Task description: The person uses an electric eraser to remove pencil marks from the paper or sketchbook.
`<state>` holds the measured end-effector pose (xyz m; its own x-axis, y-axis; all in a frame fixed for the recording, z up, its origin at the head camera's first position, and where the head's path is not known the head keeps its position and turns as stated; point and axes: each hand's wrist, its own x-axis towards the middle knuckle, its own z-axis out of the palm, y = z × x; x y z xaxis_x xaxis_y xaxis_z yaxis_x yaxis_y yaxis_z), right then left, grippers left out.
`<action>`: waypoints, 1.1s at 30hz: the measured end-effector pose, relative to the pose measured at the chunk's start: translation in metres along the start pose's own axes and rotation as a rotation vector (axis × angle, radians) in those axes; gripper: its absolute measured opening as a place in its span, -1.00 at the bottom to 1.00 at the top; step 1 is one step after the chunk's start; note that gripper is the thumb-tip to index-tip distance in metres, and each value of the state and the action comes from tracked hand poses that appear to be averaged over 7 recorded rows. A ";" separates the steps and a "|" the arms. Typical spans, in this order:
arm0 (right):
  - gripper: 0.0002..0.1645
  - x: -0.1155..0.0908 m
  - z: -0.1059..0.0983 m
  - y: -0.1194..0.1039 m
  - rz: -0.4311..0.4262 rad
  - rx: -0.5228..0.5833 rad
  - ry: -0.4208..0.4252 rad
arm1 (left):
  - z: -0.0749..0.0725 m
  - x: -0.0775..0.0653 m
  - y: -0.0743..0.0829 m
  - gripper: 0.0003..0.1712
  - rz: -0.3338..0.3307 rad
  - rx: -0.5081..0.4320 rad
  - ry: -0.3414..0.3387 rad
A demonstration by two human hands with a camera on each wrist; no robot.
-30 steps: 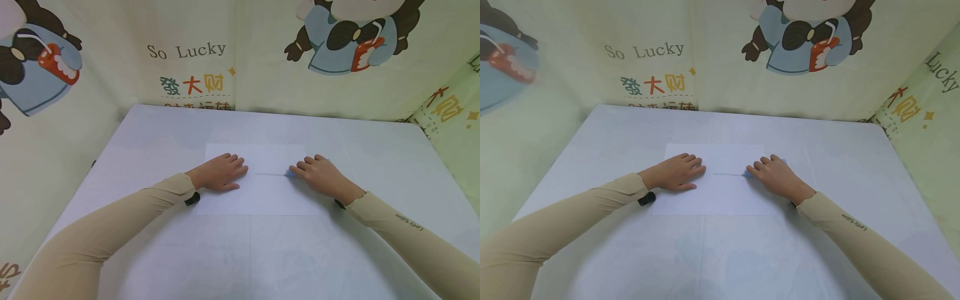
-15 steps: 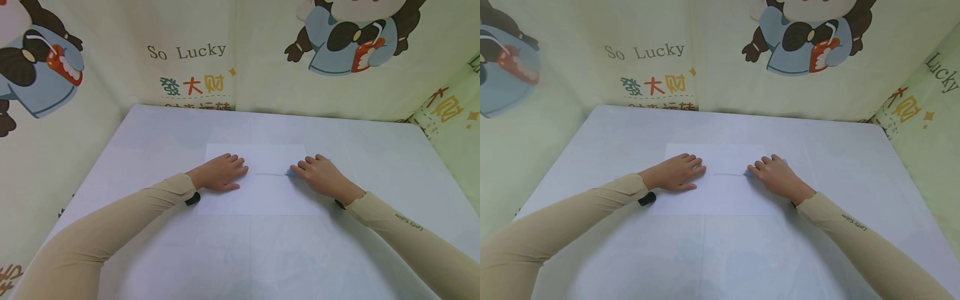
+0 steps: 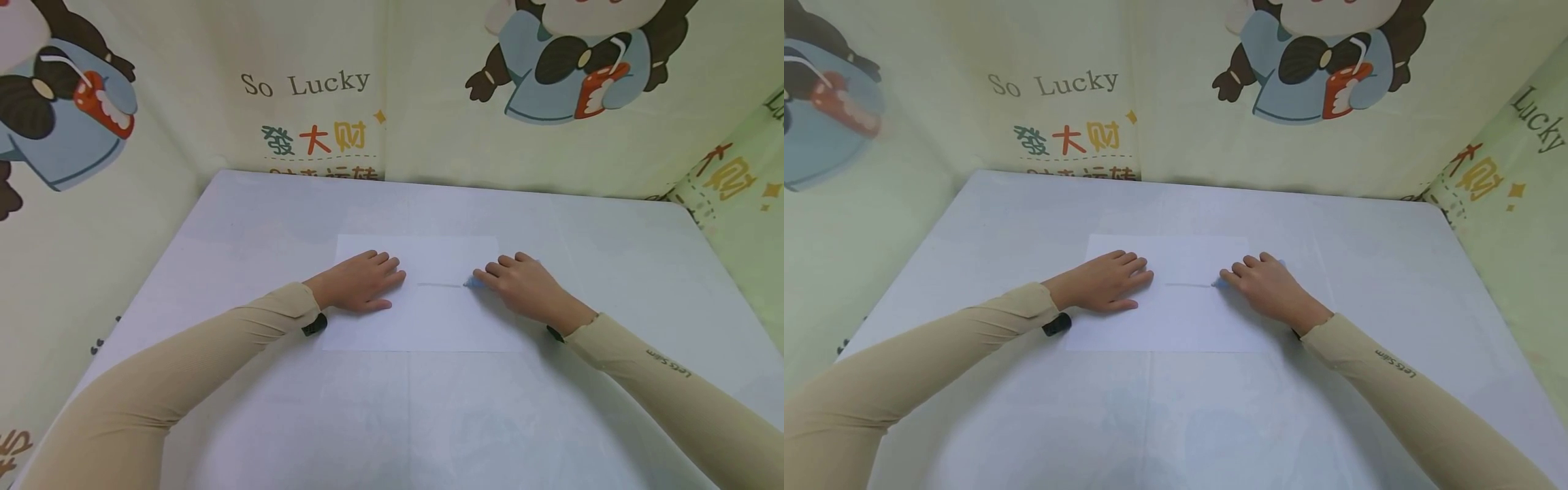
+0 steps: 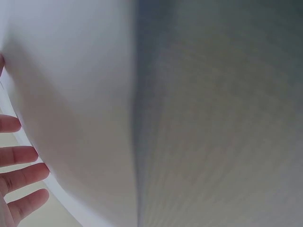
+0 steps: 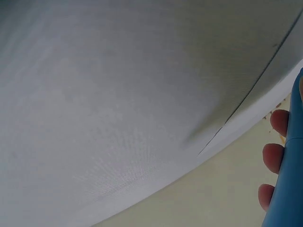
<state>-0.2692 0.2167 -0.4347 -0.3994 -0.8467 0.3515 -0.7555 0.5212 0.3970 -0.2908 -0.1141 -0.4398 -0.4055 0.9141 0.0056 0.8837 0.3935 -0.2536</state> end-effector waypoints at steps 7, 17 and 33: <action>-0.66 0.002 0.000 -0.001 -0.025 -0.001 -0.003 | 0.000 0.000 0.000 -0.47 0.001 -0.006 0.004; -0.65 0.003 0.000 -0.001 -0.024 -0.025 0.011 | 0.000 0.001 0.000 -0.47 0.003 -0.001 0.010; -0.65 0.003 -0.002 -0.002 -0.028 -0.024 -0.022 | 0.001 0.001 0.000 -0.46 0.002 -0.006 0.014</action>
<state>-0.2684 0.2130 -0.4329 -0.3894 -0.8631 0.3217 -0.7539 0.4993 0.4271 -0.2917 -0.1135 -0.4407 -0.4004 0.9162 0.0184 0.8859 0.3921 -0.2478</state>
